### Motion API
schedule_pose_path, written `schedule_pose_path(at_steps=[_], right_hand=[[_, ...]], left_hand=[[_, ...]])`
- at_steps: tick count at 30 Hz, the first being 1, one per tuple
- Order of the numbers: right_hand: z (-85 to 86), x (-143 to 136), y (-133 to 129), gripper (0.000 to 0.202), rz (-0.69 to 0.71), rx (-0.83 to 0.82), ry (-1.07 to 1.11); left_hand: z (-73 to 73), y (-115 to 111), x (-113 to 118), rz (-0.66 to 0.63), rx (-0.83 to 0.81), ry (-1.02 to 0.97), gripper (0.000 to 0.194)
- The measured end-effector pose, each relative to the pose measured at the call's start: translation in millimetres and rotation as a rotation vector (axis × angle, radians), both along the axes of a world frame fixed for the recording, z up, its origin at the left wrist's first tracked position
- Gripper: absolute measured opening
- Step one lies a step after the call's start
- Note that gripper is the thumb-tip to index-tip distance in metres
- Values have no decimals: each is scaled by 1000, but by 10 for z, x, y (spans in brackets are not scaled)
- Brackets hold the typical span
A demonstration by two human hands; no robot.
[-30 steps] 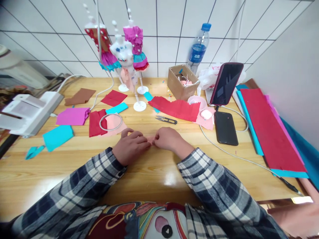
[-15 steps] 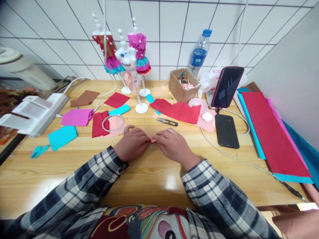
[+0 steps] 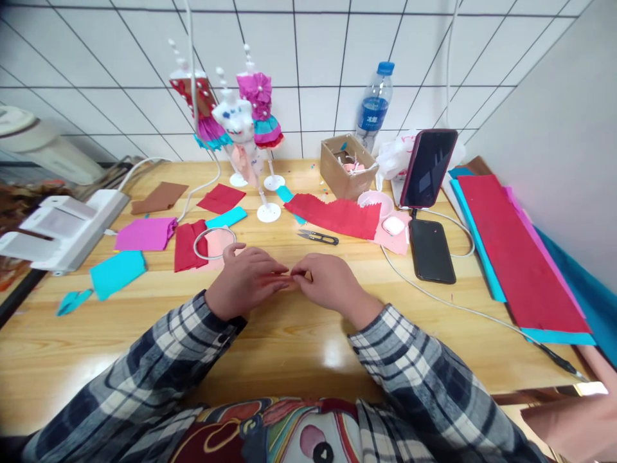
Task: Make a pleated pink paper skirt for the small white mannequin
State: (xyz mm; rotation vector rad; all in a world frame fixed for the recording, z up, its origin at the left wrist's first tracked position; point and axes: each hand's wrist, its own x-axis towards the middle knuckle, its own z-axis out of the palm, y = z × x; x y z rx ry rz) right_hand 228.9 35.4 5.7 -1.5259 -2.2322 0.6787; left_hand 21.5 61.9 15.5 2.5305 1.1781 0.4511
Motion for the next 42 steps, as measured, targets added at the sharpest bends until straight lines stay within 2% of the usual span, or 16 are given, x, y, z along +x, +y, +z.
schedule_pose_path(at_steps=[4, 11, 14, 17, 19, 23, 27, 35, 42], right_hand=[[84, -6, 2, 15, -1, -45, 37], [21, -26, 13, 12, -49, -50, 124], [5, -12, 64, 11, -62, -108, 98], [-36, 20, 145, 11, -57, -276, 62], [-85, 34, 197, 12, -41, -323, 49], [-163, 22, 248, 13, 29, -204, -14], [-166, 2, 226, 16, 77, -99, -114], [-217, 6, 71, 16, 30, 11, -131], [-282, 4, -15, 17, 35, 136, -198]], left_hand=[[42, -28, 28, 10, -25, -8, 15], [3, -20, 18, 66, -52, -47, 15], [-18, 18, -2, 48, -101, 7, 17], [-49, 104, -32, -11, -188, 49, 32], [-80, 173, -36, -51, -233, 36, 43], [-153, 256, 25, -98, -225, 58, 26], [-205, 251, 95, -64, -196, 113, 13], [-259, 197, 85, -61, -135, 83, 12], [-172, 172, -19, -96, -86, 111, 13]])
